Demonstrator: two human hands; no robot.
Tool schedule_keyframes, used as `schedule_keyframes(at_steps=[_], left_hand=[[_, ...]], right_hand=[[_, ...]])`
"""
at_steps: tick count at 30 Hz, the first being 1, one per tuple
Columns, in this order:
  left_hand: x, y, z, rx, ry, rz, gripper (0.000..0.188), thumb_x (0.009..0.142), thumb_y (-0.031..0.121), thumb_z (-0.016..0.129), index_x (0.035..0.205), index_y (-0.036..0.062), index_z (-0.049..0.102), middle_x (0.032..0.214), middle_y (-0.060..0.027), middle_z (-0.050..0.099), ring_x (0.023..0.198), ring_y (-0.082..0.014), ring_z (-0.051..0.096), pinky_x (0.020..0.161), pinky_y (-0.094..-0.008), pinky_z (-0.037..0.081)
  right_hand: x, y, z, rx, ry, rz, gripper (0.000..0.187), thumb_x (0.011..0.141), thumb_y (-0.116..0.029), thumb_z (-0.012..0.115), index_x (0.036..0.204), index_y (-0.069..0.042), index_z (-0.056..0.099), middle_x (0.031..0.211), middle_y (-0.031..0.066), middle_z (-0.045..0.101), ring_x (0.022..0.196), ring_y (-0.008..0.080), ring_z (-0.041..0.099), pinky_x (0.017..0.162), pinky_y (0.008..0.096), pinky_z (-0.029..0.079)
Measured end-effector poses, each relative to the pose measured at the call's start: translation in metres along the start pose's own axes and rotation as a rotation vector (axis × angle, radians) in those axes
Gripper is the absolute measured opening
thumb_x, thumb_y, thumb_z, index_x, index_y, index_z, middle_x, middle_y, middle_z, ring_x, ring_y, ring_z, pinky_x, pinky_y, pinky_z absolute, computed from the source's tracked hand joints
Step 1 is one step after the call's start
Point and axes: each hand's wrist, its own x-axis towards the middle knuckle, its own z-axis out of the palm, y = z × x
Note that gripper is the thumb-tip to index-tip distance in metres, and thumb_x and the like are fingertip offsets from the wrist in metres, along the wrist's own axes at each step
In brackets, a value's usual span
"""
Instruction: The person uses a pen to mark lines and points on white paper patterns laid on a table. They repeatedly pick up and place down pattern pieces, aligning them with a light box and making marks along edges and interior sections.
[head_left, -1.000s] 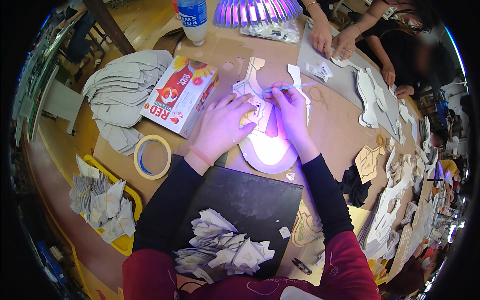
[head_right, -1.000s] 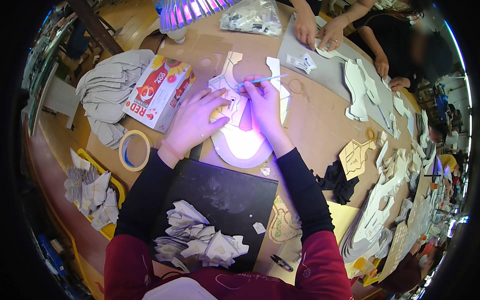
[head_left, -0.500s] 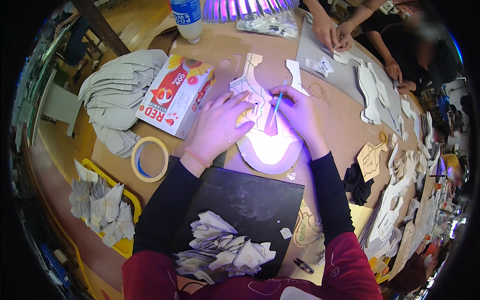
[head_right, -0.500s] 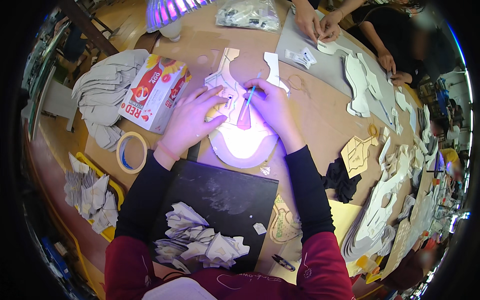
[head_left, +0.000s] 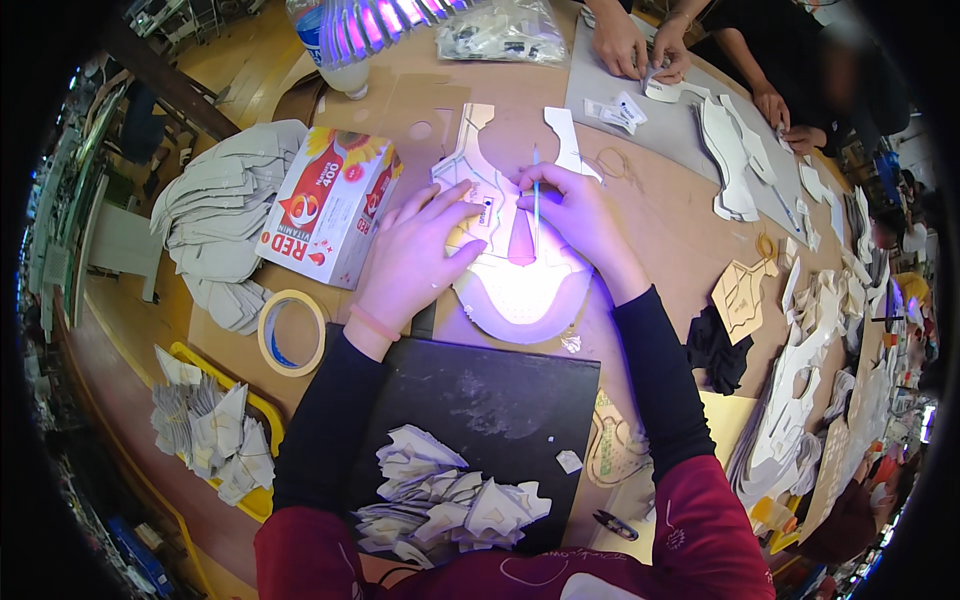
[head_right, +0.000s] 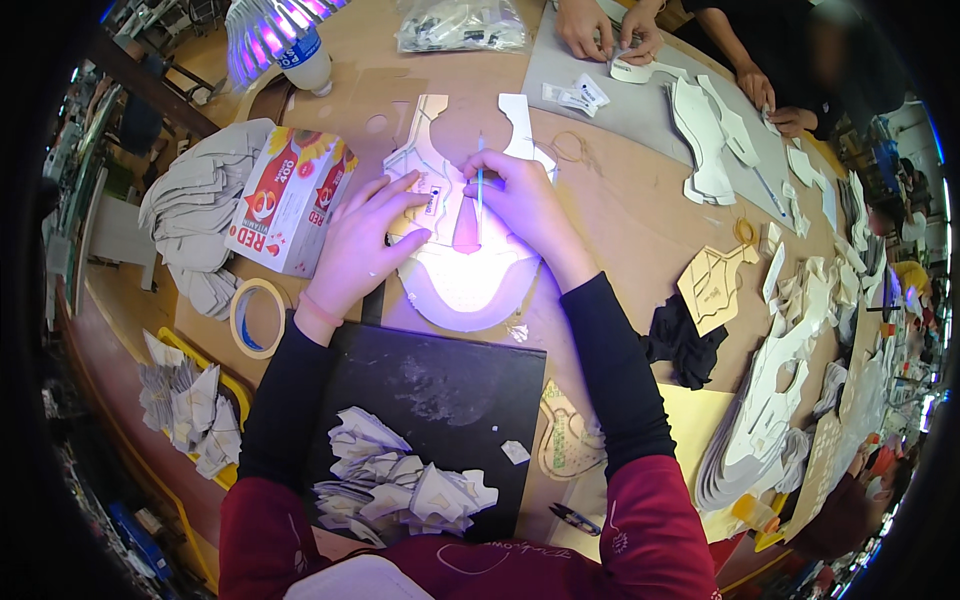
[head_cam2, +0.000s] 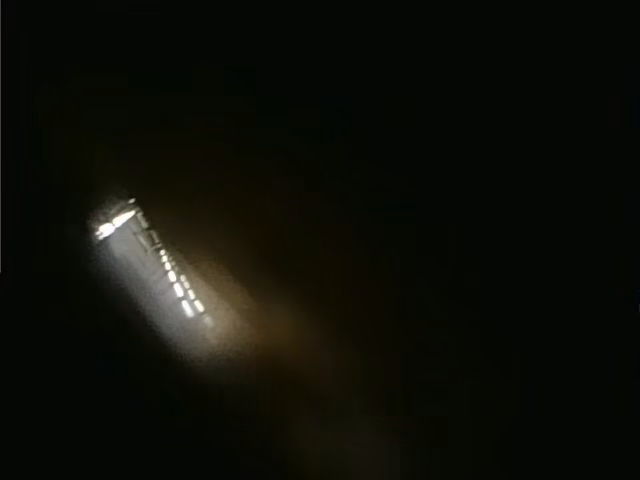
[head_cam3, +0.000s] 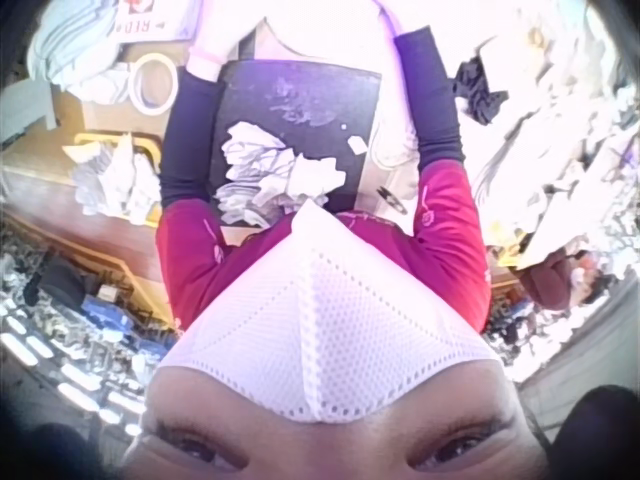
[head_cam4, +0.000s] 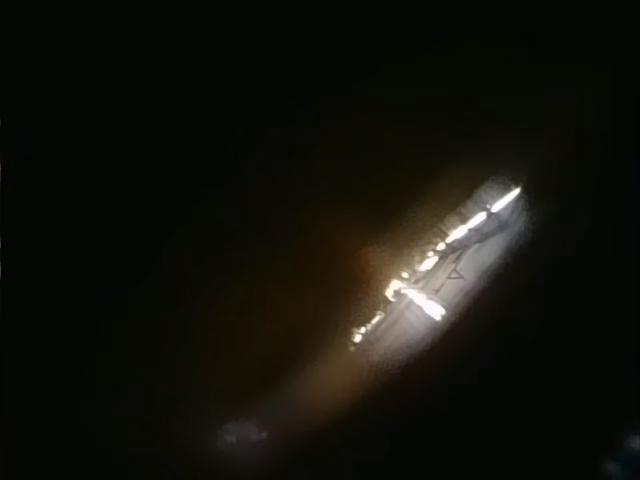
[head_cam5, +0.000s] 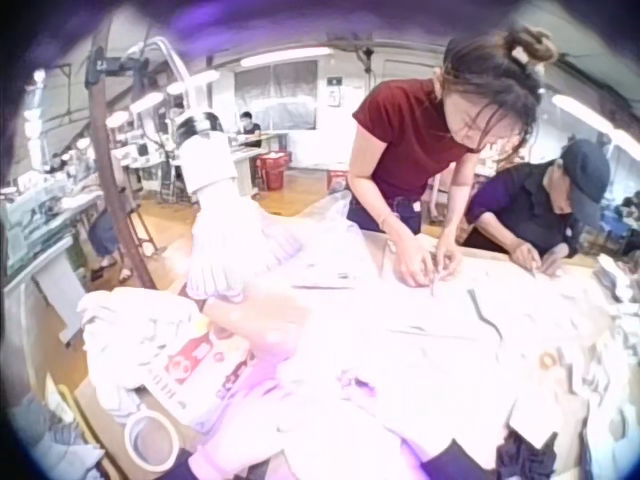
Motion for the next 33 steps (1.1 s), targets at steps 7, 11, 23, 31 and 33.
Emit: schedule_keyframes(at_steps=[7, 11, 23, 31, 33], left_hand=[[-0.001, -0.002, 0.001, 0.033, -0.008, 0.010, 0.041, 0.092, 0.041, 0.066, 0.126, 0.0174, 0.069, 0.150, -0.0028, 0.056, 0.139, -0.0305, 0.048, 0.112, -0.0484, 0.039], [0.000, 0.000, -0.001, 0.026, -0.012, 0.003, 0.041, 0.092, 0.041, 0.066, 0.126, 0.0179, 0.069, 0.150, -0.0029, 0.056, 0.139, -0.0306, 0.048, 0.112, -0.0485, 0.039], [0.000, -0.002, 0.000, 0.041, -0.009, 0.019, 0.042, 0.092, 0.041, 0.066, 0.127, 0.0176, 0.067, 0.150, -0.0036, 0.056, 0.138, -0.0316, 0.048, 0.112, -0.0489, 0.039], [0.000, -0.003, 0.002, 0.045, -0.003, 0.028, 0.042, 0.093, 0.040, 0.065, 0.128, 0.0186, 0.067, 0.149, -0.0045, 0.056, 0.137, -0.0315, 0.049, 0.111, -0.0490, 0.039], [0.000, 0.000, 0.003, 0.076, 0.002, 0.037, 0.041, 0.093, 0.039, 0.064, 0.130, 0.0211, 0.067, 0.149, -0.0044, 0.055, 0.137, -0.0306, 0.049, 0.109, -0.0486, 0.040]], right_hand=[[0.000, -0.003, 0.001, -0.044, 0.007, 0.003, 0.016, 0.085, -0.004, 0.076, 0.099, -0.004, 0.069, 0.092, 0.0075, 0.075, 0.087, 0.0185, 0.073, 0.081, 0.0316, 0.056], [0.001, -0.009, -0.002, -0.037, -0.057, 0.097, 0.013, 0.088, -0.001, 0.074, 0.097, -0.003, 0.065, 0.112, 0.0116, 0.075, 0.118, 0.0202, 0.068, 0.097, 0.0307, 0.054], [0.001, -0.011, -0.003, -0.071, -0.059, 0.113, 0.012, 0.088, -0.002, 0.074, 0.097, -0.003, 0.066, 0.114, 0.0135, 0.075, 0.118, 0.0213, 0.069, 0.097, 0.0311, 0.055], [0.000, -0.006, 0.000, -0.036, 0.000, 0.025, 0.014, 0.086, -0.004, 0.076, 0.097, -0.003, 0.068, 0.097, 0.0092, 0.075, 0.095, 0.0190, 0.072, 0.084, 0.0315, 0.056], [0.000, -0.002, 0.001, -0.027, 0.028, -0.010, 0.015, 0.085, -0.004, 0.077, 0.097, -0.003, 0.069, 0.089, 0.0073, 0.075, 0.084, 0.0184, 0.073, 0.079, 0.0319, 0.056]])
